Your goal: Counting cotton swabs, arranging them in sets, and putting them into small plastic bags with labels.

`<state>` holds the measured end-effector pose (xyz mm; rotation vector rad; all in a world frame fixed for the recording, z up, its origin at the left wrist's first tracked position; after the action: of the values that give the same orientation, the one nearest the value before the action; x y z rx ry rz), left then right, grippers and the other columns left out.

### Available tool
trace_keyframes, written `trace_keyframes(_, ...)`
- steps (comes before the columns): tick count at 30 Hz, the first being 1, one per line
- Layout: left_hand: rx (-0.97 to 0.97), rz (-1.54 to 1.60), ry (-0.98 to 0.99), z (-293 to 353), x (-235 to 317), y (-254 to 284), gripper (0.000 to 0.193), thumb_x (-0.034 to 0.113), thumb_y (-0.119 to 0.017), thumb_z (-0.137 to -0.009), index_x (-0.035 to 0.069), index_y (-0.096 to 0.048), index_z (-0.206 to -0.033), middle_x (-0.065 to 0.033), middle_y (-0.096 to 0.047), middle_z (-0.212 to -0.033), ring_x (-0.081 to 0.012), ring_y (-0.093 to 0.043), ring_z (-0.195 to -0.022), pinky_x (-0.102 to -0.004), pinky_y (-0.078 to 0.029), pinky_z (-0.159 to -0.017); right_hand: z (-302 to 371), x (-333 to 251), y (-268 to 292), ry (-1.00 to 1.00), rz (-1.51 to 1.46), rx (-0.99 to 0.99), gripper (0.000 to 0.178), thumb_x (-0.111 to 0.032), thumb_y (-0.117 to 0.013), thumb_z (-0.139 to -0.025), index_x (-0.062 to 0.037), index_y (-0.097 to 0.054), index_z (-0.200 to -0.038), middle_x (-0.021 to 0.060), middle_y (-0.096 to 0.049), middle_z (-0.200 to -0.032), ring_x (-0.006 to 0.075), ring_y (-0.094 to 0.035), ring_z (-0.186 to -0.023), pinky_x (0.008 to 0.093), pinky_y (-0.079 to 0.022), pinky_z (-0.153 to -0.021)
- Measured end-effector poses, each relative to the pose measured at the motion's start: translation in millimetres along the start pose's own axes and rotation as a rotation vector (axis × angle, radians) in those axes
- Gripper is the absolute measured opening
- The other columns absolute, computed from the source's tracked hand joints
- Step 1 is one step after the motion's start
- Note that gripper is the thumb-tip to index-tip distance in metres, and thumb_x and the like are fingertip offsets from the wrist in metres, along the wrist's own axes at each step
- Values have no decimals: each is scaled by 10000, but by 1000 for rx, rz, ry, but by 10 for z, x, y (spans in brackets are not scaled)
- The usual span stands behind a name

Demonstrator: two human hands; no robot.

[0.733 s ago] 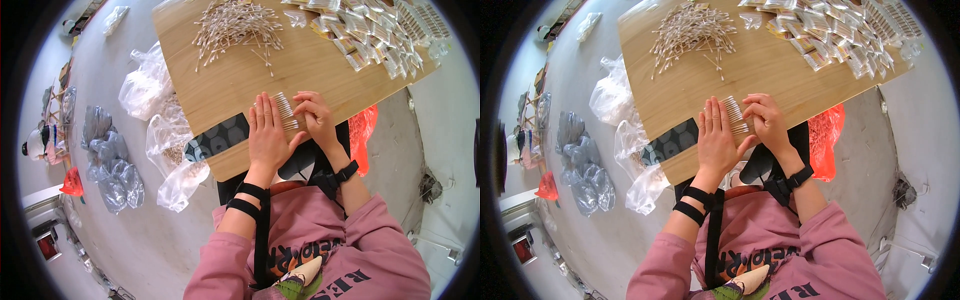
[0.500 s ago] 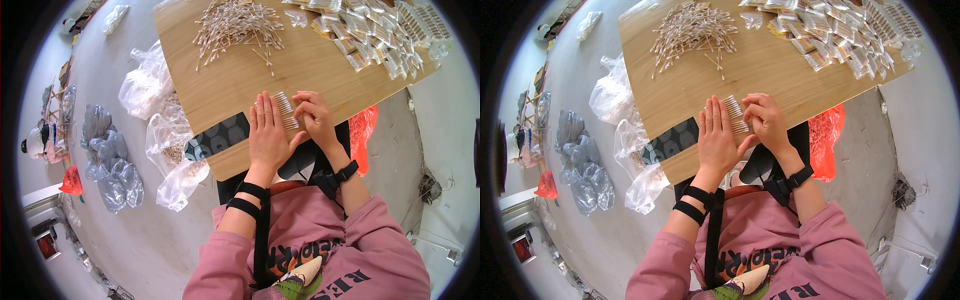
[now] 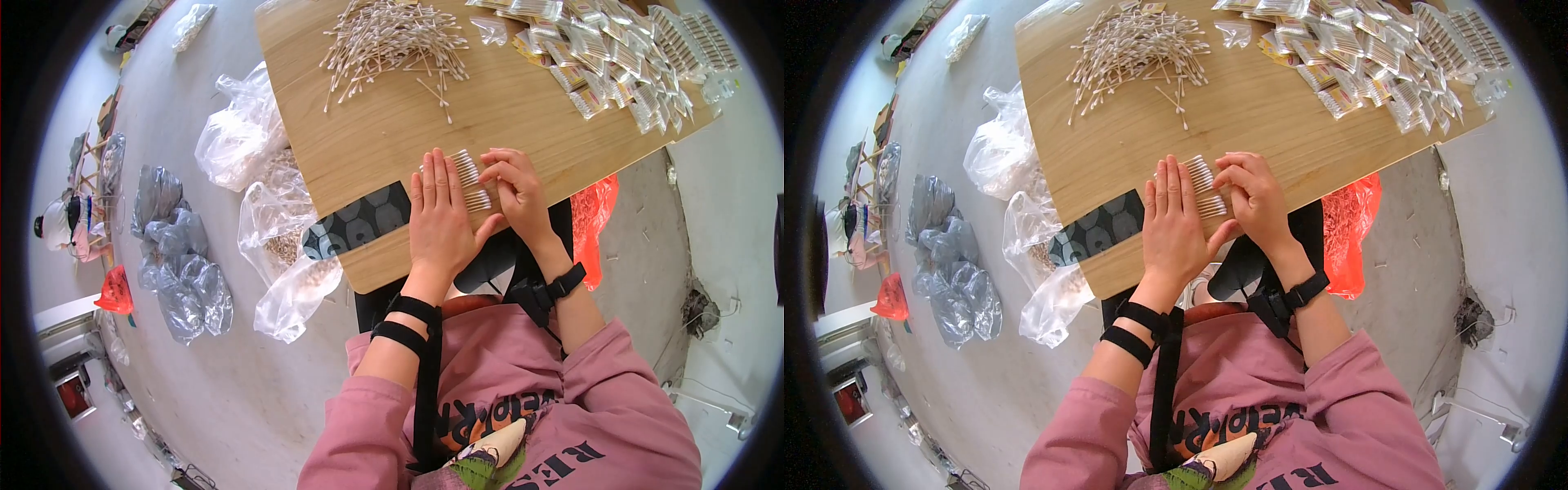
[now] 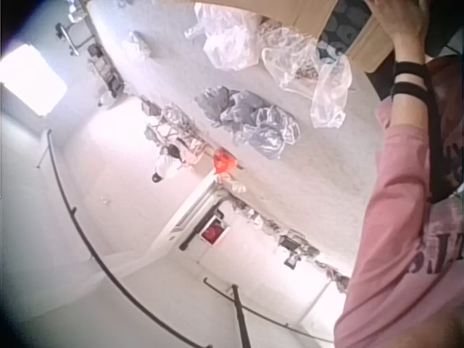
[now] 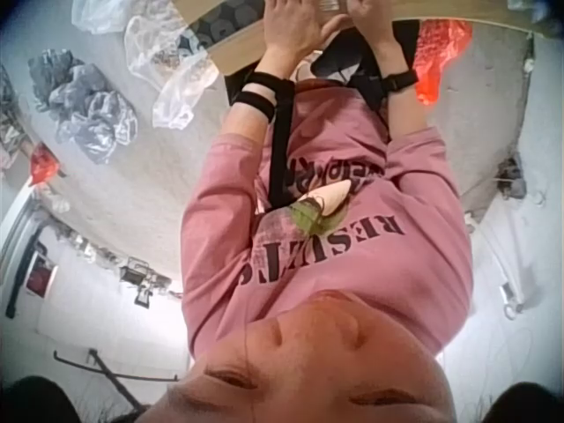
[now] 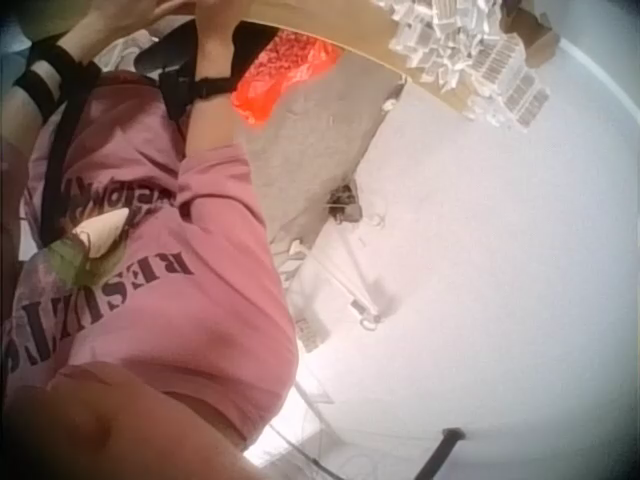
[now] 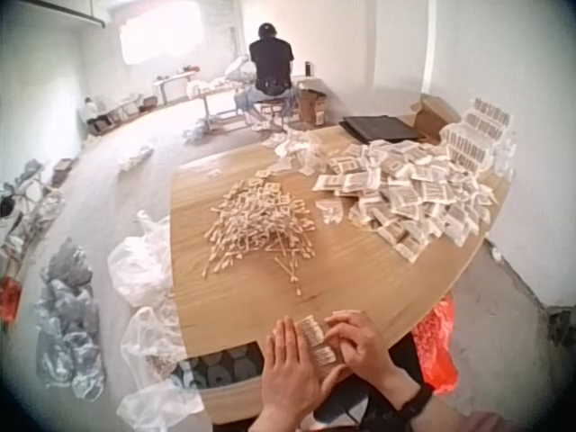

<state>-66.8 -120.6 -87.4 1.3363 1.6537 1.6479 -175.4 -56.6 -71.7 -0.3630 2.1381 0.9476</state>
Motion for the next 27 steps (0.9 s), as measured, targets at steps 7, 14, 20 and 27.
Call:
trace_keyframes(7,6,15,0,-2,-6,-9,1052,678,-537,-833,-120,-241,-1451,-282,-215,-1541,-368,-159,-1467,-463,-121,-1187,-4,-5,-10,1,13,-2,123,60,-581,-792,-39,-648,-821,90,-644,-1026,286,-580,-1058,364,-477,-905)
trace_keyframes(14,-9,13,4,4,-11,-17,1054,675,-541,-832,-120,-234,-1453,-280,-209,-1543,-365,-157,-1468,-463,-119,-1187,5,-24,-33,51,58,-30,150,65,-561,-791,-43,-650,-844,92,-642,-1045,289,-577,-1065,370,-476,-907)
trace_keyframes(20,2,13,-1,6,3,-2,1043,668,-540,-835,-119,-242,-1451,-279,-208,-1544,-365,-156,-1469,-458,-120,-1188,-3,-25,-17,15,60,-6,202,65,-543,-797,-53,-656,-917,95,-634,-1098,290,-572,-1079,379,-473,-917)
trace_keyframes(27,10,20,2,-15,-6,5,1033,659,-546,-836,-116,-249,-1450,-278,-208,-1545,-366,-154,-1469,-458,-121,-1187,-30,-40,-25,35,106,-28,180,60,-540,-797,-51,-651,-885,98,-630,-1095,296,-564,-1089,376,-470,-920)
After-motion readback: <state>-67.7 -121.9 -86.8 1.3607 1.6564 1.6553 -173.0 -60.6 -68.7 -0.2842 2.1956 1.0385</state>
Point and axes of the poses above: each hand's wrist, its own z-axis away from the middle knuckle, its own y-axis out of the back of the hand, x = y × z, the point moved 8 cm from there along -z, towards the middle knuckle
